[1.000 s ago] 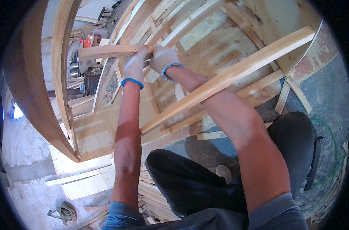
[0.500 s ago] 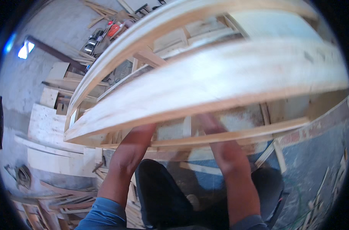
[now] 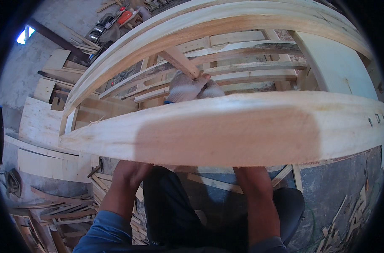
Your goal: The person measures and cuts wooden planks, then assembles them into a rectangular frame using a nail gun. They position the planks, secure them with nails, and adjust the frame as needed.
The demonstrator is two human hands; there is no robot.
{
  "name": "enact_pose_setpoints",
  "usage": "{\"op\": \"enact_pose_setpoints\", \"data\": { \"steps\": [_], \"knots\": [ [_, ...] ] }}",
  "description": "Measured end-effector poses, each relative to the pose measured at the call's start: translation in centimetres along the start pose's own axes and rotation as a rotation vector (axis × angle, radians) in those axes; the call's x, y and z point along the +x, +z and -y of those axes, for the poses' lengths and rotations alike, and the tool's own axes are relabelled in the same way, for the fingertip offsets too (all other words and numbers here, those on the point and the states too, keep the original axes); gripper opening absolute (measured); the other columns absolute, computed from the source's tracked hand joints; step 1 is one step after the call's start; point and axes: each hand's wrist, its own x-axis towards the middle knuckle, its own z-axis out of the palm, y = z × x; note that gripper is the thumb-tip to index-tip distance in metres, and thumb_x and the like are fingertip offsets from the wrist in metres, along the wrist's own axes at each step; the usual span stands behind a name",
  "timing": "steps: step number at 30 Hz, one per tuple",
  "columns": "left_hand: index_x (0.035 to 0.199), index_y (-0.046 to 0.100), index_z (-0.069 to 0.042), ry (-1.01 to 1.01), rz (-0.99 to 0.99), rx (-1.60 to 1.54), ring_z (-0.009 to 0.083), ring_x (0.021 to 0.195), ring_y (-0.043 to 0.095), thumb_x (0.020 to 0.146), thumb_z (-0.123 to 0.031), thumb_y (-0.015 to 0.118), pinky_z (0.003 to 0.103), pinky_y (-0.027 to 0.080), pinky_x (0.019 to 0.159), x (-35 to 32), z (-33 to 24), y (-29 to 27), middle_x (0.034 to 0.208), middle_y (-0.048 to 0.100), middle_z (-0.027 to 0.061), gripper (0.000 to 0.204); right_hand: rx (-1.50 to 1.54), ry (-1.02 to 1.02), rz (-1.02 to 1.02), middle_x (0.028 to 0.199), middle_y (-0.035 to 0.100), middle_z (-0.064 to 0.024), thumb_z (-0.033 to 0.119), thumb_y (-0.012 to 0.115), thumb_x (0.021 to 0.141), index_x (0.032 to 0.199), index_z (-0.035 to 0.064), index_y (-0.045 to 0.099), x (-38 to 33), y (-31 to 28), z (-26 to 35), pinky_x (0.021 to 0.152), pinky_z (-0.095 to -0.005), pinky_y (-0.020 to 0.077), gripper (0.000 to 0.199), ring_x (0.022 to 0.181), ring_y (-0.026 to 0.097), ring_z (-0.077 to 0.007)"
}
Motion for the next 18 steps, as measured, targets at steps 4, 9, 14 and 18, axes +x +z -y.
{"op": "enact_pose_setpoints", "data": {
  "steps": [4,9,14,18],
  "knots": [
    [0.135,0.062,-0.004,-0.024,-0.036,-0.145,0.0391,0.126,0.058,0.101,-0.029,0.060,0.042,0.043,0.110,-0.5,-1.4,-0.4,0.134,0.065,0.0211,0.043,0.011,0.021,-0.002,0.104,0.073,-0.0230,0.029,0.055,0.097,0.106,0.0093,0.074,-1.0,-1.5,-0.3,0.087,-0.0513,0.0559,0.029,0.099,0.070,-0.0424],
    [0.133,0.063,-0.003,0.320,-0.139,-0.052,0.0383,0.127,0.058,0.102,-0.027,0.059,0.041,0.043,0.110,-1.5,-0.4,-0.4,0.132,0.066,0.0214,0.039,-0.004,0.031,0.001,0.104,0.073,-0.0234,0.030,0.054,0.097,0.106,0.0090,0.074,-1.8,-2.1,-0.6,0.086,-0.0515,0.0558,0.030,0.099,0.070,-0.0427],
    [0.134,0.061,-0.005,-0.055,-0.016,0.031,0.0391,0.130,0.056,0.104,-0.028,0.052,0.042,0.043,0.110,0.7,-1.6,0.1,0.136,0.063,0.0218,0.039,-0.003,0.028,0.003,0.104,0.073,-0.0239,0.032,0.054,0.098,0.106,0.0087,0.074,-0.8,-1.7,-0.9,0.086,-0.0517,0.0556,0.032,0.100,0.070,-0.0430],
    [0.139,0.058,-0.008,-0.024,0.073,0.240,0.0415,0.131,0.054,0.104,-0.030,0.047,0.044,0.041,0.112,1.7,-0.2,0.7,0.141,0.060,0.0215,0.042,0.007,-0.042,-0.025,0.104,0.072,-0.0242,0.032,0.053,0.099,0.106,0.0084,0.074,5.6,2.3,-0.9,0.086,-0.0519,0.0554,0.033,0.100,0.069,-0.0432]
  ]
}}
